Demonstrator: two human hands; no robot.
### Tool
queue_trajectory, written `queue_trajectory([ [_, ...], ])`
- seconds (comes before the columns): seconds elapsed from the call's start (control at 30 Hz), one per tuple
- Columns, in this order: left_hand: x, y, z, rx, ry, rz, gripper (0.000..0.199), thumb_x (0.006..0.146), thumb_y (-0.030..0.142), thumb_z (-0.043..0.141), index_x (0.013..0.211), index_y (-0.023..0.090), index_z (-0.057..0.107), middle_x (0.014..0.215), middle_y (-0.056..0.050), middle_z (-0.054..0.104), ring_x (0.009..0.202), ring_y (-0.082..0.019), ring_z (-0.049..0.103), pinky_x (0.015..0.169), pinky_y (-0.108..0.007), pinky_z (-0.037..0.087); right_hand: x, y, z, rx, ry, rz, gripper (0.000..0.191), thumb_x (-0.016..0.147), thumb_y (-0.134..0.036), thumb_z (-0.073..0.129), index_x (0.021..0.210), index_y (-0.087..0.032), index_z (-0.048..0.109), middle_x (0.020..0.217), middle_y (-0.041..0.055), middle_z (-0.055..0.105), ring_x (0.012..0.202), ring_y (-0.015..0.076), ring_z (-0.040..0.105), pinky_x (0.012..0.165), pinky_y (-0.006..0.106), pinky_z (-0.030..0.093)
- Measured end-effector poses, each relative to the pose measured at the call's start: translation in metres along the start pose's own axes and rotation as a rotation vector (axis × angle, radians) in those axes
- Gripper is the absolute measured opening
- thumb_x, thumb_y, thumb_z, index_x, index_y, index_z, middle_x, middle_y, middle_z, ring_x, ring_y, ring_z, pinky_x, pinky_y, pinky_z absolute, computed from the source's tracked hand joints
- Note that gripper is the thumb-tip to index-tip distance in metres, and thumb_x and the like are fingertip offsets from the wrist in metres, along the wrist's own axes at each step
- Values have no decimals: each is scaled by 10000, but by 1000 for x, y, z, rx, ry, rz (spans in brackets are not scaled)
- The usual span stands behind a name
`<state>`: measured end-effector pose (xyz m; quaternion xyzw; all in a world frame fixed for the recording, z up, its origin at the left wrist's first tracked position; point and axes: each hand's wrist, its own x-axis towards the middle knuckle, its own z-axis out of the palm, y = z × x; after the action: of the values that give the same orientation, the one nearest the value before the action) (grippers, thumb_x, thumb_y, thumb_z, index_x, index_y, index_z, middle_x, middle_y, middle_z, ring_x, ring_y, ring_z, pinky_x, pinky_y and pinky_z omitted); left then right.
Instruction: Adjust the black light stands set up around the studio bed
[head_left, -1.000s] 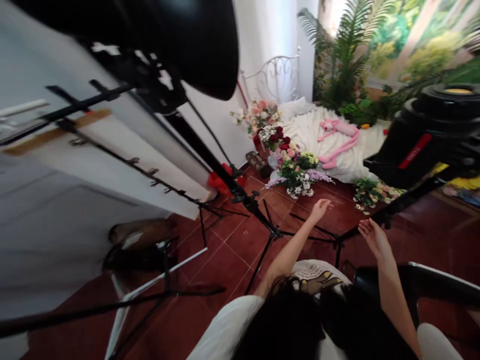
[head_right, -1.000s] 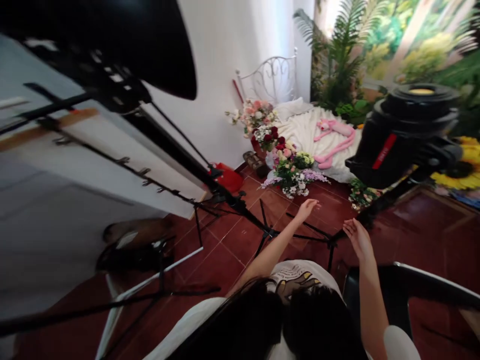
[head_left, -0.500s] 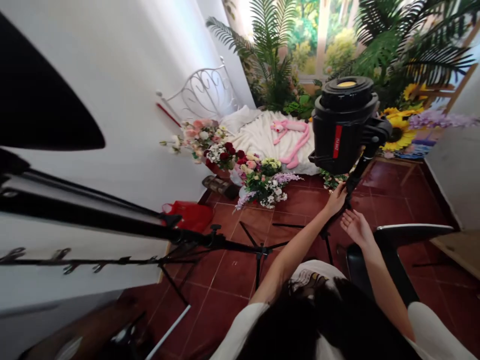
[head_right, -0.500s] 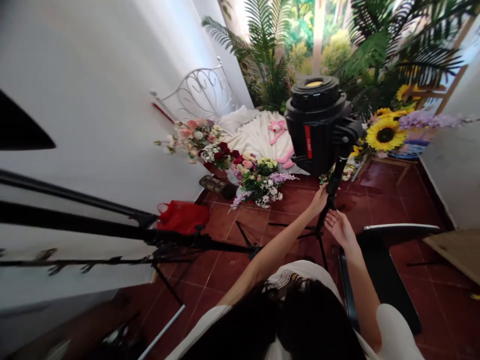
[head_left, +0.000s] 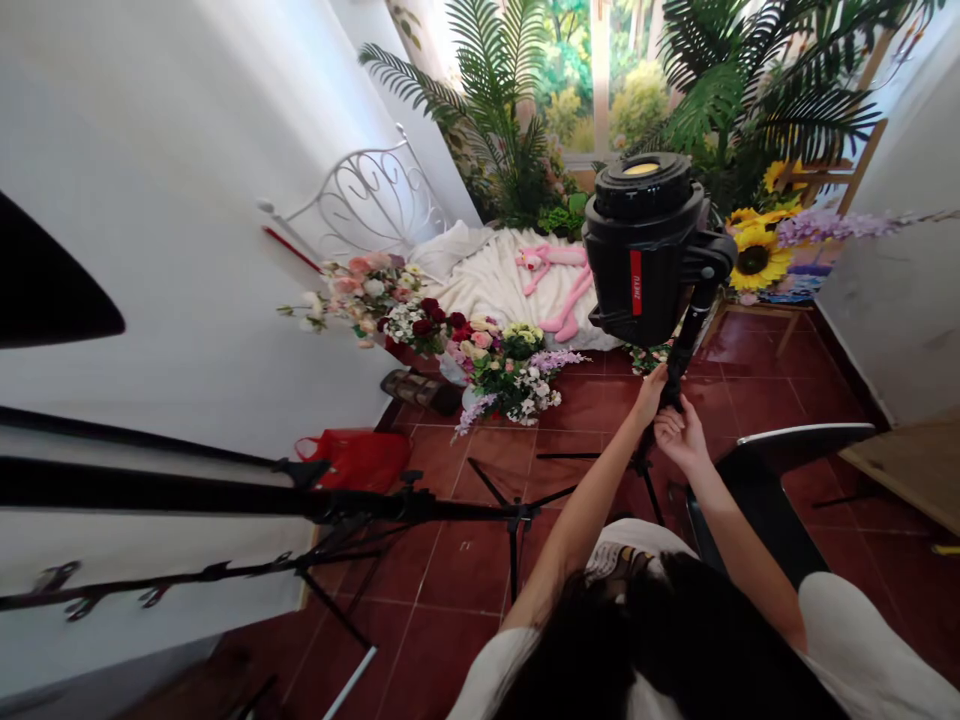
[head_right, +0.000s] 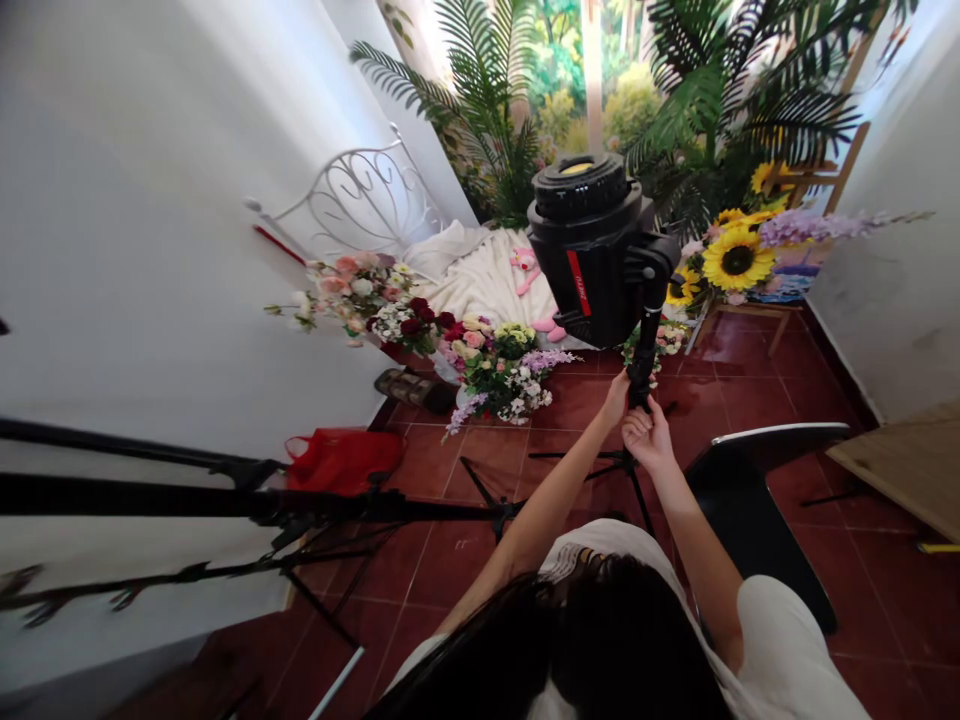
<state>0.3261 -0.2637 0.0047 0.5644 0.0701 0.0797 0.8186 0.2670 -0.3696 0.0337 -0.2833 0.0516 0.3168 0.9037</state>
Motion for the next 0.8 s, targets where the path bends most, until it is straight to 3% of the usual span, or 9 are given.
queue_trajectory([
  [0.17,-4,8,-1,37,24,52,293,879,455,636,880,173,711,945,-93,757,1054,-254,694,1070,-409,516,9,3,-8,0,2,-52,640,892,-293,764,593,-226,203,441,-99,260,381,59,278,409,163,346],
  [0.3,-6,11,0,45,50,53,232,904,364,614,867,163,724,970,-106,765,1078,-246,697,1037,-367,530,14,4,-11,-280,92,-120,620,822,-273,768,579,-248,199,436,-108,195,372,71,214,378,217,297],
  [0.43,-8,10,1,11,-20,72,366,912,493,609,858,153,731,921,-97,774,965,-234,713,926,-351,571,5,-4,-16,-805,270,-461,527,668,-246,800,563,-253,283,494,-98,265,479,86,238,461,249,272],
  [0.5,-9,10,1,11,-34,78,466,891,605,620,859,154,730,891,-83,771,902,-218,708,878,-337,578,-3,-11,-20,-1050,252,-610,454,672,-227,748,551,-248,312,537,-74,309,548,106,269,527,260,297],
  [0.57,-10,10,2,10,-14,87,538,870,685,622,856,158,730,869,-76,765,878,-210,703,859,-330,579,-10,-18,-21,-1153,210,-676,391,705,-229,703,573,-249,336,587,-58,342,596,125,307,582,267,335],
  [0.67,-12,12,5,-13,36,54,573,869,723,614,869,160,725,861,-77,756,909,-217,709,885,-334,577,-12,-27,-13,-1102,271,-769,295,702,-273,771,748,-260,480,772,-36,483,719,152,437,712,271,446],
  [0.73,-13,15,9,-80,61,15,596,908,730,554,894,156,714,866,-81,750,956,-230,718,924,-348,573,-8,-32,-2,-1055,302,-832,465,643,-305,865,990,-269,556,1027,9,576,908,180,540,859,294,502],
  [0.8,-13,17,14,-192,70,9,619,982,706,429,938,151,699,888,-89,745,1009,-239,718,972,-368,565,1,-33,13,-1028,253,-869,714,587,-319,923,1183,-276,532,1247,60,571,1125,220,574,989,334,506],
])
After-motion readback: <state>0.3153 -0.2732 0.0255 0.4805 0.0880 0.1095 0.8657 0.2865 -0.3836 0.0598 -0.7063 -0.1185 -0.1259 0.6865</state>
